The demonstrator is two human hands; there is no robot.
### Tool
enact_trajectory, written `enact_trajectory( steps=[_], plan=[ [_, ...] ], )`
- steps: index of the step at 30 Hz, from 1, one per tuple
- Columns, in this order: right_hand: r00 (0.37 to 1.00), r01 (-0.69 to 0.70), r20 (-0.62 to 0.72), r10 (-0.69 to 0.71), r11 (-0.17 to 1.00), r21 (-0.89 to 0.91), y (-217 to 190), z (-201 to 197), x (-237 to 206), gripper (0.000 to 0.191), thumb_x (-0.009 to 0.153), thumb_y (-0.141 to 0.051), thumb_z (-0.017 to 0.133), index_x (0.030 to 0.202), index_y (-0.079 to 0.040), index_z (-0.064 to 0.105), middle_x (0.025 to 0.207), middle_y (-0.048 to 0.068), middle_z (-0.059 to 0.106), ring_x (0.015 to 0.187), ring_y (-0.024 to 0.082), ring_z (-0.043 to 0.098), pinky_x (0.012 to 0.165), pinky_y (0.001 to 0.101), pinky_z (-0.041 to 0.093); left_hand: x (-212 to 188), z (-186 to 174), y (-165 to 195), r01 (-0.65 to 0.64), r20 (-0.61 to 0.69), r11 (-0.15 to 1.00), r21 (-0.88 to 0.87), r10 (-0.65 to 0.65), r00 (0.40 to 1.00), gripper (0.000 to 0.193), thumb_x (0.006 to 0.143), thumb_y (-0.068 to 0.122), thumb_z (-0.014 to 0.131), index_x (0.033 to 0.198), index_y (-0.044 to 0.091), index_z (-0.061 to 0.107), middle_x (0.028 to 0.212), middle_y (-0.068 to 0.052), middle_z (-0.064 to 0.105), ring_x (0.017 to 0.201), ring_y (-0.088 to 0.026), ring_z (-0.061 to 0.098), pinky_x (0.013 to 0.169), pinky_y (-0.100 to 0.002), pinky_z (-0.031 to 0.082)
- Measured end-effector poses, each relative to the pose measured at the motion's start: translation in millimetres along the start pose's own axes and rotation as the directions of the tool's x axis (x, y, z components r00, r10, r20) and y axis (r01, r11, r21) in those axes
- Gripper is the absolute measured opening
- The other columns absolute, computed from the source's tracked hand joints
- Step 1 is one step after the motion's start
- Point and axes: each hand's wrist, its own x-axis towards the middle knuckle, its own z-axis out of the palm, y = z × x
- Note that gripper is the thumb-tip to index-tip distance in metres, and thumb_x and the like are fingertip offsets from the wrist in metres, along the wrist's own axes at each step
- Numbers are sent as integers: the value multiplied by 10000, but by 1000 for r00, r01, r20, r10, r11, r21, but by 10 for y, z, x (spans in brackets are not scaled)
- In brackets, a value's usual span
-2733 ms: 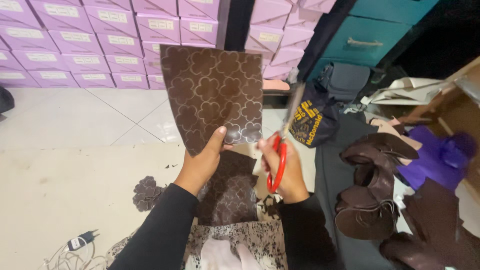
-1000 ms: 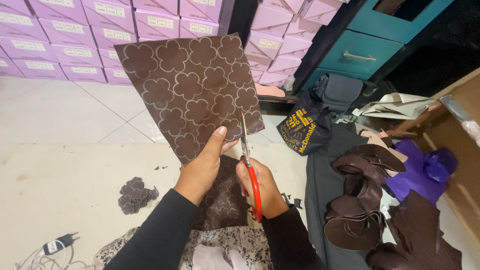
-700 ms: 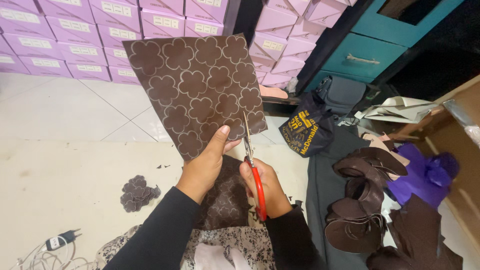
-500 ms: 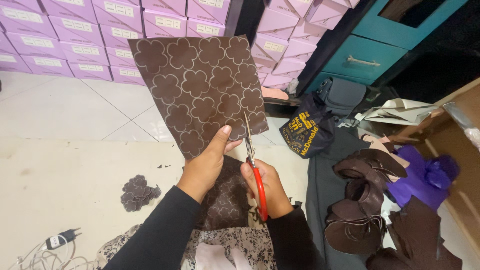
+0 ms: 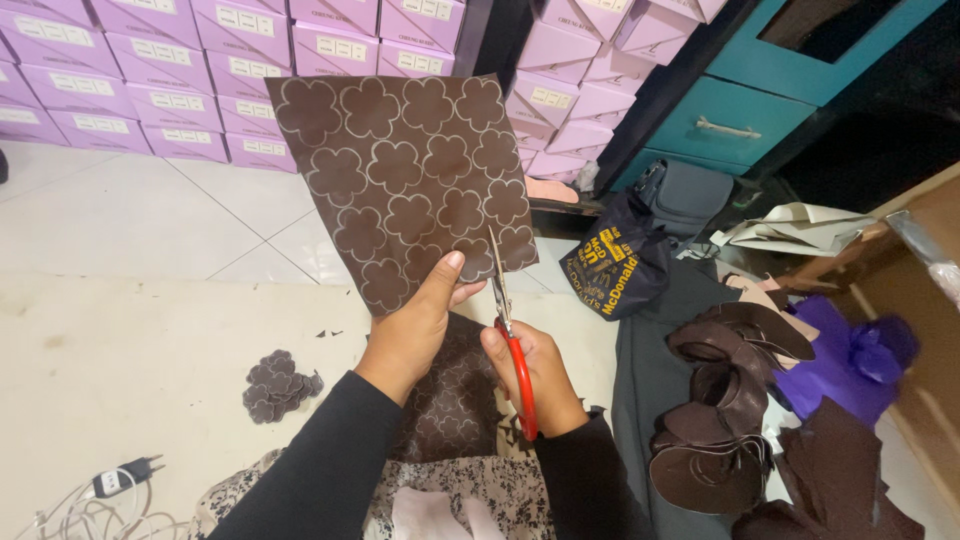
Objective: The person uses red-handled scissors to cut a brown patterned fabric sheet into a long strip with scalloped edges. They hold the fabric with one hand and cut along the pattern with the other, producing a continuous strip.
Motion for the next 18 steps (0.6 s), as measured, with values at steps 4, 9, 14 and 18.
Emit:
enact_trajectory(
  steps=[4, 9, 14, 18],
  plan=[
    [1000, -14, 4, 14, 1000, 7, -28, 5, -10, 422, 974, -462, 623, 775, -94, 568, 571, -54, 478, 454, 48, 421, 417, 230, 348, 39, -53, -57, 86, 2, 996, 0, -86, 996, 503, 971, 322, 619, 1347, -10, 578, 1315, -108, 661, 1134, -254, 724, 961, -321, 561],
    [1000, -30, 3, 31, 999, -28, -54, -18, -18, 425, 971, -474, 629, 785, -96, 573, 584, -66, 480, 475, 38, 416, 430, 225, 338, 99, -68, -91, 44, -38, 997, -58, -47, 998, 477, 950, 271, 666, 1329, -2, 571, 1287, -116, 653, 1086, -232, 710, 912, -336, 601],
    [997, -57, 51, 59, 997, -44, -52, -48, -16, 414, 979, -478, 592, 840, -87, 577, 619, -42, 484, 510, 65, 470, 474, 242, 401, 77, -102, -7, -48, -56, 986, 160, 58, 997, 351, 922, 202, 709, 1212, 12, 653, 1119, -94, 707, 942, -179, 703, 769, -337, 615],
    [991, -50, 122, 48, 999, 9, -46, -64, -6, 391, 1007, -449, 519, 887, -79, 567, 645, 3, 533, 553, 105, 535, 523, 260, 435, 35, -88, 5, -24, 13, 954, 300, 21, 1000, 283, 933, 191, 703, 1159, 22, 678, 1040, -60, 729, 863, -151, 707, 733, -300, 592]
  ],
)
